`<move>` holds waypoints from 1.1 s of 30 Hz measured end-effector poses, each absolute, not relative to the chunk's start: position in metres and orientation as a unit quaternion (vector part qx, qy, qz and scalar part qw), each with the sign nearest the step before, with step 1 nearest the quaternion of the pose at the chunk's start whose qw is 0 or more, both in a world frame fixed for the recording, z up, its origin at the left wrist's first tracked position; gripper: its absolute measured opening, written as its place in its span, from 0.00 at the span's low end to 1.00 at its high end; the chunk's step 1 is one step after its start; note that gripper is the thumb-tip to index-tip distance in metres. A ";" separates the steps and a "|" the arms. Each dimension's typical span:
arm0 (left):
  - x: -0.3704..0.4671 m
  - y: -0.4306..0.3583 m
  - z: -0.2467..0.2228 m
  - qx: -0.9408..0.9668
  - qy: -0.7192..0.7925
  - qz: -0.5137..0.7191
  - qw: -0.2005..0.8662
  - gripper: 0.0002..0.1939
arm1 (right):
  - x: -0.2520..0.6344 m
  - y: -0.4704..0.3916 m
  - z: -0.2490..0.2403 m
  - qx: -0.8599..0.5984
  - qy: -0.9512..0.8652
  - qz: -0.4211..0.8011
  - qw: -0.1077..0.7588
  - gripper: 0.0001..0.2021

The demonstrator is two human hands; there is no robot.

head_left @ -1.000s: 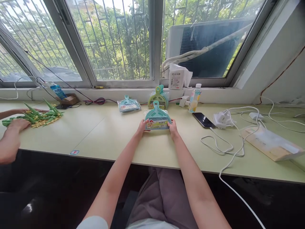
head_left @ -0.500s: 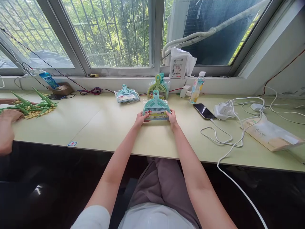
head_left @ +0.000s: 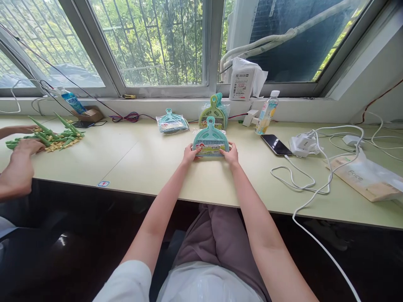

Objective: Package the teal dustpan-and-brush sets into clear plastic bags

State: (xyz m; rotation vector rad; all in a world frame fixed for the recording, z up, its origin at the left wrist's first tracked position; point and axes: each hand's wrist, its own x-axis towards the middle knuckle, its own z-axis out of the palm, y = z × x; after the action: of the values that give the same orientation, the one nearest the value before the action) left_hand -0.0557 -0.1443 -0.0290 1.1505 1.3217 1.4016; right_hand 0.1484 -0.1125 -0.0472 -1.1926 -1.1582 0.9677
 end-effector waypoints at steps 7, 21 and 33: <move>-0.049 -0.163 -0.015 0.464 0.363 0.606 0.535 0.25 | 0.149 -0.121 -0.036 -0.399 -0.427 0.481 0.654 0.34; -0.101 -0.133 0.015 0.377 0.437 0.641 0.507 0.07 | 0.120 -0.146 -0.034 -0.416 -0.479 0.490 0.598 0.20; -0.188 -0.032 0.031 0.344 0.532 0.642 0.432 0.05 | 0.109 -0.154 -0.022 -0.437 -0.556 0.499 0.501 0.12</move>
State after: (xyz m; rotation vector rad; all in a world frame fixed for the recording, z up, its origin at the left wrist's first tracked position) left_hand -0.1881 -0.0316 0.0305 0.8577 1.3272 1.5994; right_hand 0.1093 -0.1536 -0.0217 -1.0560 -1.3449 1.2052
